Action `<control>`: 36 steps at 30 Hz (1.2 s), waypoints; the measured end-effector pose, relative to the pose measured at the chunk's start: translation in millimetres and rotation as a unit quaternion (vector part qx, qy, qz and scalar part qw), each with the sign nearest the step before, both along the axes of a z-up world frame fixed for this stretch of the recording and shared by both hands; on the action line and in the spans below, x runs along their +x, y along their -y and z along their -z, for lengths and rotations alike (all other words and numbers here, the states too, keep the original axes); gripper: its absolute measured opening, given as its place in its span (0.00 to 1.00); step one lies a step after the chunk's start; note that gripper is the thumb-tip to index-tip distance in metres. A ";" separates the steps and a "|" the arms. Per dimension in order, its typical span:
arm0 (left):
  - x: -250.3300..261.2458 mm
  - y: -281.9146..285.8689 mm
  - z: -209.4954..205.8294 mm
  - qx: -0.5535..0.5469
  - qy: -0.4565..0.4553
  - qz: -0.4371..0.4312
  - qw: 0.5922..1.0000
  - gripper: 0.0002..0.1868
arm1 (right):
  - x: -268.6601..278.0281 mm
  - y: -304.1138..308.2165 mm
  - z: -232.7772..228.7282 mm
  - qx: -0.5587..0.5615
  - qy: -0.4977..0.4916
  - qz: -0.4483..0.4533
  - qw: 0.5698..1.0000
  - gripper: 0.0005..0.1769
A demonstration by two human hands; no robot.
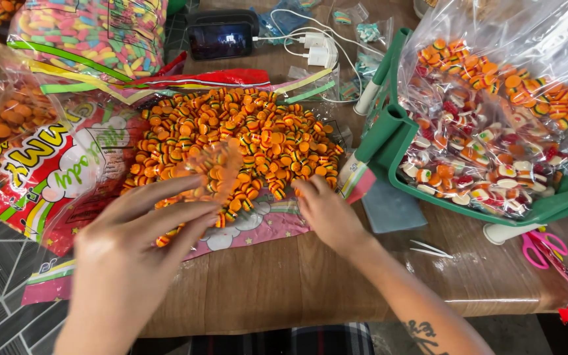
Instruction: Packaging small burger-shaped gummy candies into clear plastic bags
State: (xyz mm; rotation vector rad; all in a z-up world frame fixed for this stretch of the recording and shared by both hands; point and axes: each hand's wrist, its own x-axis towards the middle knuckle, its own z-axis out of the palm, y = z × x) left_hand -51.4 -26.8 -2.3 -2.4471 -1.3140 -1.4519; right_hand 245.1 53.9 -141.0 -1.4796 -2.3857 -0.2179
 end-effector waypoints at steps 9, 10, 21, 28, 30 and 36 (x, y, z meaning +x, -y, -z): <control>74.8 -80.8 54.0 -0.141 -0.037 0.067 0.987 0.06 | -9.9 -23.1 -159.9 -0.315 -0.503 -0.091 0.799 0.14; 82.9 -89.2 61.4 -0.146 -0.049 0.061 0.986 0.07 | -11.7 -27.9 -167.4 -0.332 -0.504 -0.143 0.784 0.13; 82.4 -79.9 39.5 -0.162 0.024 0.109 0.980 0.03 | -10.1 -27.5 -176.5 -0.296 -0.226 -0.125 0.919 0.18; 80.6 -73.1 19.5 -0.151 0.027 0.127 0.980 0.02 | -24.5 -25.8 -181.9 -0.191 -0.361 -0.205 0.890 0.15; 83.5 -71.8 15.2 -0.156 0.043 0.131 0.978 0.02 | -32.4 -25.5 -179.6 -0.161 -0.364 -0.223 0.890 0.14; 72.2 -69.4 11.0 -0.145 0.062 0.127 0.979 0.03 | -36.7 -12.2 -181.7 -0.120 -0.332 -0.249 0.902 0.15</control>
